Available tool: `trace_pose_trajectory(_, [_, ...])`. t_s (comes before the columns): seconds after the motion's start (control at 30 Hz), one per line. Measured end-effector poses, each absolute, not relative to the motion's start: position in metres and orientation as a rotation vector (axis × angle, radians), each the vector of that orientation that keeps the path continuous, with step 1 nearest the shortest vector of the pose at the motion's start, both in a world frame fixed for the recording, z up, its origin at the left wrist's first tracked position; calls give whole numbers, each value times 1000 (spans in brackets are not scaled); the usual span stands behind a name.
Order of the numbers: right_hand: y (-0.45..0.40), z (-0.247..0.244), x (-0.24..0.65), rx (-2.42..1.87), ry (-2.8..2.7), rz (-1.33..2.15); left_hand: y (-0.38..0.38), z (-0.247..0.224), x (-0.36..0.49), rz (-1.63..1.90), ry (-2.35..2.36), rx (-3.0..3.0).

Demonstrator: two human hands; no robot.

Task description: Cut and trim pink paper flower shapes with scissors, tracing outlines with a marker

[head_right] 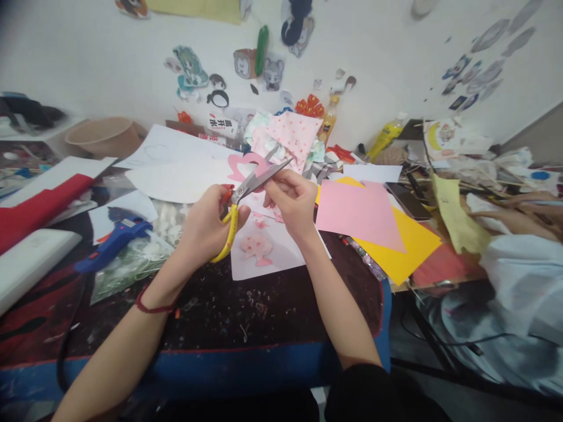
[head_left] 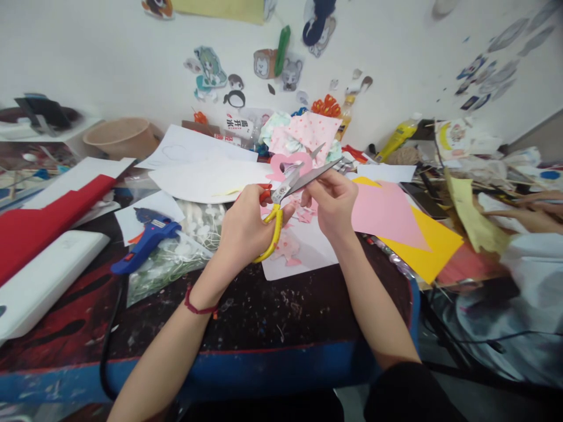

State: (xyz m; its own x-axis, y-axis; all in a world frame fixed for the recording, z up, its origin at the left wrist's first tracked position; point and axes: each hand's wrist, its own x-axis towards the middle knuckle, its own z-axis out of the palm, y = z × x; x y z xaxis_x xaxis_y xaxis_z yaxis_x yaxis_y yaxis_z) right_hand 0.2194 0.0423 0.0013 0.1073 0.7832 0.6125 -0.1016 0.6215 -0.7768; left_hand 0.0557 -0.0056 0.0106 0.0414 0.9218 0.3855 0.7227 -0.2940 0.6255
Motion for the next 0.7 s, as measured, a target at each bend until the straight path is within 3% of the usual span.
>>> trace_pose_trajectory(0.53, [48,4,228,-677,-1211,803,5,15,35,1126,1759,1934])
trace_pose_trajectory(0.7, [48,3,227,-678,-1400,938,4,13,39,1082,1730,1966])
